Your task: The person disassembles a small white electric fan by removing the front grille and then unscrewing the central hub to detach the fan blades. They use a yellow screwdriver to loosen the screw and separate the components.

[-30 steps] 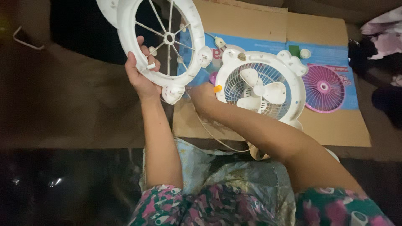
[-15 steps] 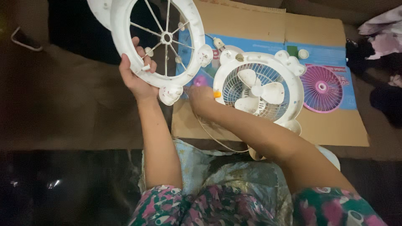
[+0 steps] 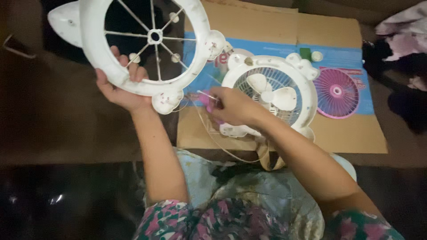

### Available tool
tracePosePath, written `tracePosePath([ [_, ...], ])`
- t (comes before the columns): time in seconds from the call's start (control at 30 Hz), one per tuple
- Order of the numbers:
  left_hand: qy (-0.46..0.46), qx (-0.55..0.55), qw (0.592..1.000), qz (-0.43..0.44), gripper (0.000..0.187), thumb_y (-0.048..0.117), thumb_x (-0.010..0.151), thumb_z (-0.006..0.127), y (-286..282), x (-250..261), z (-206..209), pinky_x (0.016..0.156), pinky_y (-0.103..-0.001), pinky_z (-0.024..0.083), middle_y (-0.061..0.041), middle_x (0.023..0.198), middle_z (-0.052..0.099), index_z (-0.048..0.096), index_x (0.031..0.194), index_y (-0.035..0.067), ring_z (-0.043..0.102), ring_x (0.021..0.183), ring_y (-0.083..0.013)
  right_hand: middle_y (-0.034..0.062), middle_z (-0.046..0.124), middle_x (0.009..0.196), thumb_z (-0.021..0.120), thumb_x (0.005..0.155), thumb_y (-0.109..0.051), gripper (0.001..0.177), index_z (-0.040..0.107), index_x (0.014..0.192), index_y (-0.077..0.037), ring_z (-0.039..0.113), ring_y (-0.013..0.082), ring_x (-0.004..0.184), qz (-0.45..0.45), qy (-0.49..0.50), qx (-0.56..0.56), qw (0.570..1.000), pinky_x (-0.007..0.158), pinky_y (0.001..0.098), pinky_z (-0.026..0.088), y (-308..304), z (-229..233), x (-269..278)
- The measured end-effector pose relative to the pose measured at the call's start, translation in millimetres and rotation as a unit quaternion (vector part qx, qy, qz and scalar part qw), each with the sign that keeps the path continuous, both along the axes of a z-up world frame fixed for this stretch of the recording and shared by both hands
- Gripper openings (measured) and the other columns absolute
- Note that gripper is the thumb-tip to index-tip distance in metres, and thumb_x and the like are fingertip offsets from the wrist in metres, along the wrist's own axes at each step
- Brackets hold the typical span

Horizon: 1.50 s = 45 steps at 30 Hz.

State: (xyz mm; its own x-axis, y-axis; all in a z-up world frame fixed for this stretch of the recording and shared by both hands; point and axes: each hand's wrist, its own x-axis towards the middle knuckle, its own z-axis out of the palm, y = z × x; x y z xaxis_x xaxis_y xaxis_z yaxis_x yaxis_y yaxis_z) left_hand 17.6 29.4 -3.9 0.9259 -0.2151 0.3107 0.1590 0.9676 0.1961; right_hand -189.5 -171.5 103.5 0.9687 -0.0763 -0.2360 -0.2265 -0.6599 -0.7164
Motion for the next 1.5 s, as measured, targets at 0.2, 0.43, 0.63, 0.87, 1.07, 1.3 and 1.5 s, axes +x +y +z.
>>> tracePosePath([
  [0.2,0.025,-0.002,0.998,-0.062,0.066,0.05,0.096,0.056,-5,1,-5,0.049,-0.022,0.033,-0.014,0.093,0.062,0.058,0.136,-0.003,0.04,0.057,-0.0132,0.0089,0.074,0.089,0.071,0.089,-0.007,0.02,0.06,0.105,-0.004,0.072,0.0114,0.079,-0.148,-0.151,0.023,0.977,0.069,0.0263,0.057,-155,26,-61],
  [0.43,0.034,-0.027,0.989,-0.144,0.064,0.049,0.098,0.054,-25,-5,-8,0.052,-0.023,0.037,-0.014,0.091,0.063,0.059,0.133,-0.004,0.044,0.056,-0.0132,0.0104,0.067,0.087,0.071,0.091,-0.004,0.011,0.064,0.098,0.0,0.063,0.0155,0.077,-0.355,-0.252,-0.115,0.893,0.065,0.0326,0.051,-390,-123,-99],
  [0.63,0.056,-0.004,0.988,-0.146,0.068,0.049,0.097,0.054,-35,-10,-10,0.052,-0.024,0.039,-0.012,0.09,0.061,0.057,0.138,-0.006,0.047,0.059,-0.0153,0.0239,0.066,0.076,0.076,0.085,-0.018,0.024,0.065,0.085,0.004,0.067,0.0317,0.069,-0.414,-0.123,-0.283,0.857,0.064,0.043,0.051,-431,-205,-114],
  [0.87,0.052,0.005,0.976,-0.213,0.071,0.051,0.098,0.055,-43,-11,-15,0.057,-0.024,0.04,-0.011,0.095,0.058,0.055,0.14,-0.007,0.047,0.064,-0.0147,0.0211,0.072,0.089,0.072,0.101,-0.046,0.052,0.071,0.1,0.006,0.068,0.0249,0.079,-0.375,-0.089,-0.149,0.91,0.068,0.0385,0.051,-335,-117,-121],
  [1.07,0.054,-0.017,0.97,-0.235,0.072,0.052,0.098,0.054,-44,-12,-17,0.06,-0.025,0.041,-0.012,0.097,0.057,0.055,0.14,-0.006,0.047,0.065,-0.0147,0.0125,0.073,0.086,0.063,0.094,-0.048,0.049,0.071,0.109,-0.002,0.058,0.0146,0.062,-0.388,0.123,0.043,0.912,0.05,0.0317,0.041,-252,-72,-156],
  [1.3,0.044,-0.006,0.983,-0.177,0.072,0.052,0.098,0.054,-25,-5,-12,0.056,-0.025,0.04,-0.012,0.094,0.058,0.056,0.139,-0.006,0.047,0.062,-0.0157,0.0089,0.06,0.076,0.066,0.101,-0.035,0.045,0.067,0.114,0.008,0.044,0.0121,0.052,-0.361,0.062,0.173,0.914,0.042,0.0291,0.031,-228,-111,-155],
  [1.5,0.023,-0.027,0.98,-0.198,0.074,0.054,0.098,0.053,-8,-15,0,0.056,-0.025,0.041,-0.009,0.089,0.058,0.056,0.14,-0.007,0.047,0.061,-0.0156,0.0043,0.065,0.075,0.06,0.099,-0.038,0.041,0.069,0.113,0.0,0.05,0.0117,0.051,-0.379,0.015,0.143,0.914,0.044,0.0299,0.038,-212,-124,-112],
])
